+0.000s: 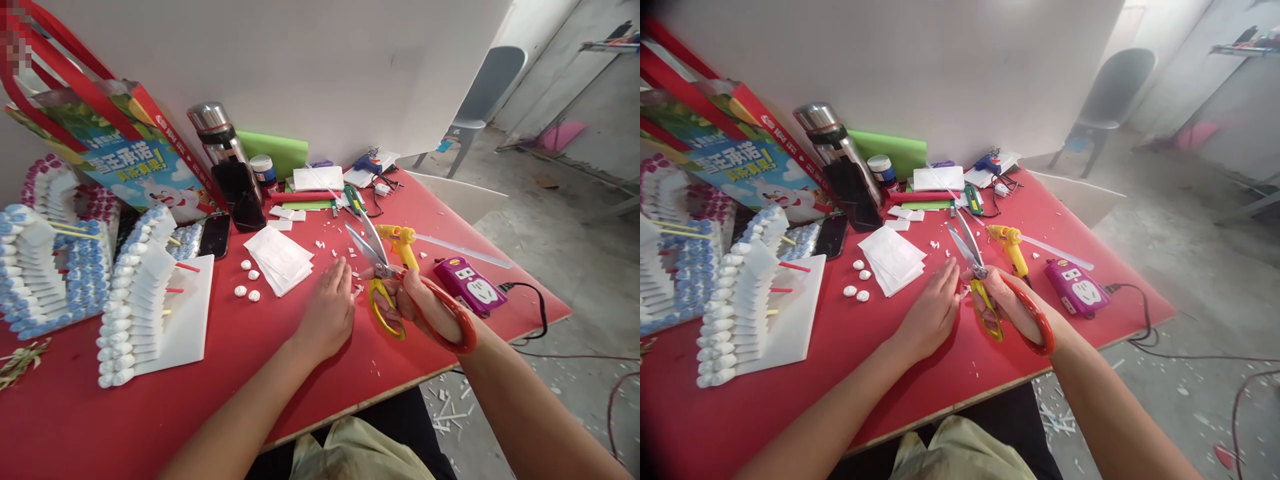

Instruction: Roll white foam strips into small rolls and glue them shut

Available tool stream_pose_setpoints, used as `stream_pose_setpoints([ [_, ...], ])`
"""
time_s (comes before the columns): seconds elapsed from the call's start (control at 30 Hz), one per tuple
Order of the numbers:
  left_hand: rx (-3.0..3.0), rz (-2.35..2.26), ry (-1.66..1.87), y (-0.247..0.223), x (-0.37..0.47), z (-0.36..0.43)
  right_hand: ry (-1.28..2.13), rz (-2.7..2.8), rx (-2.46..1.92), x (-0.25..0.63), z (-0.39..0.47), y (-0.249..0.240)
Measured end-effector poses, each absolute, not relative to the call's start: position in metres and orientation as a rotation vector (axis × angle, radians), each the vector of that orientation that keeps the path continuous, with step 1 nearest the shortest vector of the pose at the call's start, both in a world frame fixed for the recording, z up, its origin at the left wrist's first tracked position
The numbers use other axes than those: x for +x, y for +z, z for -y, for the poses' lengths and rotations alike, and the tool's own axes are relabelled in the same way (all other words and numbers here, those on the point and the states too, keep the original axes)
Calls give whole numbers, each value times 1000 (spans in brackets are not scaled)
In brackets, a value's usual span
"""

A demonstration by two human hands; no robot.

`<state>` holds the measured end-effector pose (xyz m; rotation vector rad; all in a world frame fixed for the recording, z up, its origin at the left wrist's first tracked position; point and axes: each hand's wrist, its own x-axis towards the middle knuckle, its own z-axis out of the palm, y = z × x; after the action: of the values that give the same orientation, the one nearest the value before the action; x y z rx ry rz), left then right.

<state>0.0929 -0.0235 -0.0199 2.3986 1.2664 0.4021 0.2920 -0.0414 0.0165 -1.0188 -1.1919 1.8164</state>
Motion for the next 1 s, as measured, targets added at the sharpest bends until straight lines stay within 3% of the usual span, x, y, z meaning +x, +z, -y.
stream_pose_setpoints([
  [0.17,2132,-1652,512,-22,113,-31,1796,1232,-1006,291,41,22],
  [0.3,2126,-1878,342,-27,129,-53,1818,1231,-1001,289,42,26],
  [0.47,2282,-1453,390,-24,122,-33,1782,1272,-956,293,42,27],
  [0.57,2232,-1521,607,-23,117,-49,1778,1243,-986,294,41,29],
  [0.83,2233,-1635,326,-34,122,-105,1730,1308,-1025,300,42,25],
  [1.0,2371,-1179,328,-30,115,-65,1754,1231,-999,306,42,26],
])
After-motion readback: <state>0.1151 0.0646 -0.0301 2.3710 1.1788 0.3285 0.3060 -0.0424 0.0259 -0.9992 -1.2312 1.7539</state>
